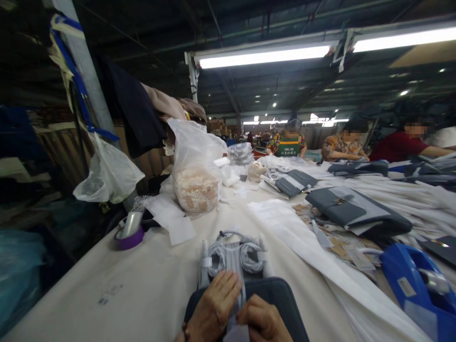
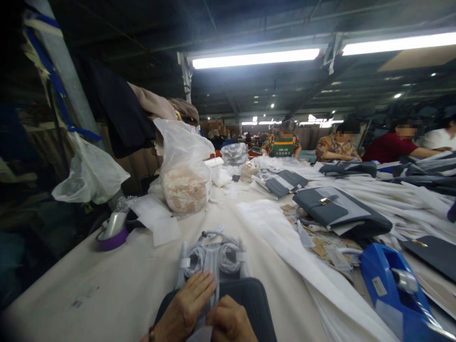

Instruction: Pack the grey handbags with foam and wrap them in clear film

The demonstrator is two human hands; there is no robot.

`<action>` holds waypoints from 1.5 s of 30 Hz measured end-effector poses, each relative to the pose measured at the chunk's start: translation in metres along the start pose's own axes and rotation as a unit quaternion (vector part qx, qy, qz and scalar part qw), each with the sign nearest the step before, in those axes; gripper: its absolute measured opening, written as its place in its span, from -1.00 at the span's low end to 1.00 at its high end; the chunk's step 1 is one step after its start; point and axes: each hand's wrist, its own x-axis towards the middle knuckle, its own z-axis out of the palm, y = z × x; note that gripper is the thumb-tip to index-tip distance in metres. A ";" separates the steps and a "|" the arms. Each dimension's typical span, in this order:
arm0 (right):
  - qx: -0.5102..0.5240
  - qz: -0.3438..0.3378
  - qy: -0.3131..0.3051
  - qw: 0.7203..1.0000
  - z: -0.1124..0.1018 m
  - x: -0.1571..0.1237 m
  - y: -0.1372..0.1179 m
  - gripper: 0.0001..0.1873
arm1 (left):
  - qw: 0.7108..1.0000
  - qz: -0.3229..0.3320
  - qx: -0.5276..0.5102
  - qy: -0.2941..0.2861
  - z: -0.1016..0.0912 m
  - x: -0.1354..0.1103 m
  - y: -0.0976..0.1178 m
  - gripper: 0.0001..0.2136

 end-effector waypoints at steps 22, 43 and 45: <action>-0.135 -0.069 -0.025 0.988 -0.007 -0.009 -0.025 -0.69 | 0.980 -0.002 -0.128 -0.150 -0.050 -0.007 0.017 -0.60; -0.021 0.392 0.214 0.894 -0.028 -0.082 -0.019 -0.49 | 0.969 0.011 -0.058 -0.241 -0.057 -0.016 0.039 -0.14; 0.078 0.403 0.206 0.888 -0.031 -0.076 -0.015 -0.53 | 0.979 0.058 -0.004 -0.196 -0.047 -0.022 0.039 -0.30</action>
